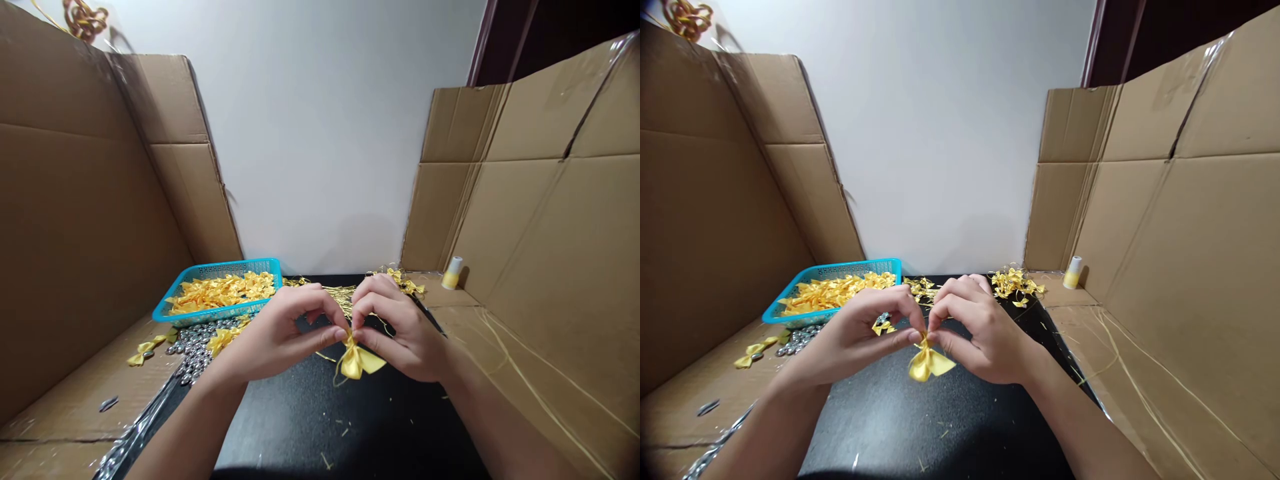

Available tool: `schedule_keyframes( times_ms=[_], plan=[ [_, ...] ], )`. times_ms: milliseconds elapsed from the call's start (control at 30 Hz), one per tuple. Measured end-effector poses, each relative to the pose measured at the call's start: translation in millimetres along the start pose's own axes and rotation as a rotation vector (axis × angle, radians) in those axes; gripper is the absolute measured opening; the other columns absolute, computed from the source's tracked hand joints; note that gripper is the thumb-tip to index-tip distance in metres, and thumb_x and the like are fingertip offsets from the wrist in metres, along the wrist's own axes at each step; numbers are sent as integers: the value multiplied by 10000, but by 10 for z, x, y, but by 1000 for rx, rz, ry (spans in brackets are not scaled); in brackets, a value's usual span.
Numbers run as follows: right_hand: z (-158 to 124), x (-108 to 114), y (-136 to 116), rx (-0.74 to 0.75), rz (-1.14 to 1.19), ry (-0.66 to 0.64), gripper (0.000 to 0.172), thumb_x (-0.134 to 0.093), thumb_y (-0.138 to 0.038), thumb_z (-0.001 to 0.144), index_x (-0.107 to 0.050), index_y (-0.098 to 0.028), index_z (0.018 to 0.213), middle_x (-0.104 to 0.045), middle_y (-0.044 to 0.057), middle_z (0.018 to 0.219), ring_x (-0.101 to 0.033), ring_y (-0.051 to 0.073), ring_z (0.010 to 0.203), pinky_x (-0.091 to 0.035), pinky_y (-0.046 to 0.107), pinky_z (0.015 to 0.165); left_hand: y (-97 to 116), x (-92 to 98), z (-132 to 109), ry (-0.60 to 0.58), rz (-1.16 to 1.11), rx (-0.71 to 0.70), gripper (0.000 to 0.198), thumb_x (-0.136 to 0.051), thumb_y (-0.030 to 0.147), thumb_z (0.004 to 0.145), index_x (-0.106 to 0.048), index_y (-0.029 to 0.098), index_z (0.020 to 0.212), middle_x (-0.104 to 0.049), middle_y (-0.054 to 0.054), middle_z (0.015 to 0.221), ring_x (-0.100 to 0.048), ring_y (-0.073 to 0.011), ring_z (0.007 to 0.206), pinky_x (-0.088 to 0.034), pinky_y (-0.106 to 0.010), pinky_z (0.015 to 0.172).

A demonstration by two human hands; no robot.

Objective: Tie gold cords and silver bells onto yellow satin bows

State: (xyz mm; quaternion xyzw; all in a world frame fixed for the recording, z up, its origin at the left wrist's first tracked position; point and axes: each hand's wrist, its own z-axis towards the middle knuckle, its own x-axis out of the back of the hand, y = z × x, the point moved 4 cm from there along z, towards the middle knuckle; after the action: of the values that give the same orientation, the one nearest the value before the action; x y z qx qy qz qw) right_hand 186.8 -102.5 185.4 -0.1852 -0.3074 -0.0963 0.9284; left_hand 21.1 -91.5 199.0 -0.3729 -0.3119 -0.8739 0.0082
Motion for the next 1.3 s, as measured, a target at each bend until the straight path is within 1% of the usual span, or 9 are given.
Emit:
schedule_keyframes(
  times_ms=[233,533,633,733,833,933,1100,1200,1300],
  plan=[
    [-22,-2,156,-131,161,-44,102,-468,-191,956,-467,-209,856,-495,21,919,-480,168,888,-377,344,823,-44,-3,15,-14,-10,14,103,-632,200,879,-671,171,788,-682,0,738,-533,-98,655,-400,-218,606],
    [-39,-100,363,-328,634,76,160,-556,-339,942,-515,-209,859,-598,54,1002,-566,173,967,-467,371,889,-96,22,26,-8,0,84,143,-623,234,881,-647,165,758,-635,8,706,-486,-98,625,-386,-231,595],
    [-40,-146,406,-357,883,65,166,-602,-329,923,-514,-204,858,-636,56,1034,-595,161,984,-483,361,895,-109,30,17,-15,-12,97,143,-626,251,883,-653,164,773,-632,8,712,-492,-100,645,-385,-228,603],
    [-44,-167,444,-357,1004,44,176,-630,-328,909,-534,-194,848,-656,46,1002,-611,140,909,-493,332,852,-118,47,13,-22,-20,104,151,-622,257,885,-653,160,773,-637,3,716,-490,-103,652,-388,-229,610],
    [-50,-145,480,-382,1016,77,189,-661,-332,888,-549,-191,831,-656,29,950,-608,124,868,-491,300,829,-137,64,10,-76,5,107,161,-598,264,893,-656,160,785,-646,-5,719,-484,-106,642,-390,-231,604],
    [-50,-120,496,-412,1016,102,192,-669,-331,883,-551,-191,825,-648,15,908,-606,107,827,-494,270,798,-180,65,-2,-206,42,106,138,-591,252,885,-659,165,802,-656,-3,717,-494,-106,630,-397,-228,593],
    [-39,-46,546,-440,905,168,233,-745,-331,810,-565,-186,779,-607,-21,764,-581,82,656,-507,235,654,-339,69,-24,-372,85,178,101,-577,215,866,-654,162,827,-684,-19,747,-554,-112,640,-420,-218,580],
    [-59,78,641,-495,767,269,265,-797,-356,740,-589,-194,763,-631,-20,718,-592,94,633,-523,240,619,-419,103,-16,-360,69,204,120,-575,248,874,-640,162,820,-683,-25,755,-574,-115,651,-432,-215,573],
    [-110,270,750,-539,663,374,276,-821,-363,699,-628,-204,815,-678,-4,756,-636,116,687,-557,273,676,-439,154,-8,-293,-2,210,132,-588,286,878,-622,166,835,-681,-21,762,-575,-111,651,-453,-215,577]
  ],
)
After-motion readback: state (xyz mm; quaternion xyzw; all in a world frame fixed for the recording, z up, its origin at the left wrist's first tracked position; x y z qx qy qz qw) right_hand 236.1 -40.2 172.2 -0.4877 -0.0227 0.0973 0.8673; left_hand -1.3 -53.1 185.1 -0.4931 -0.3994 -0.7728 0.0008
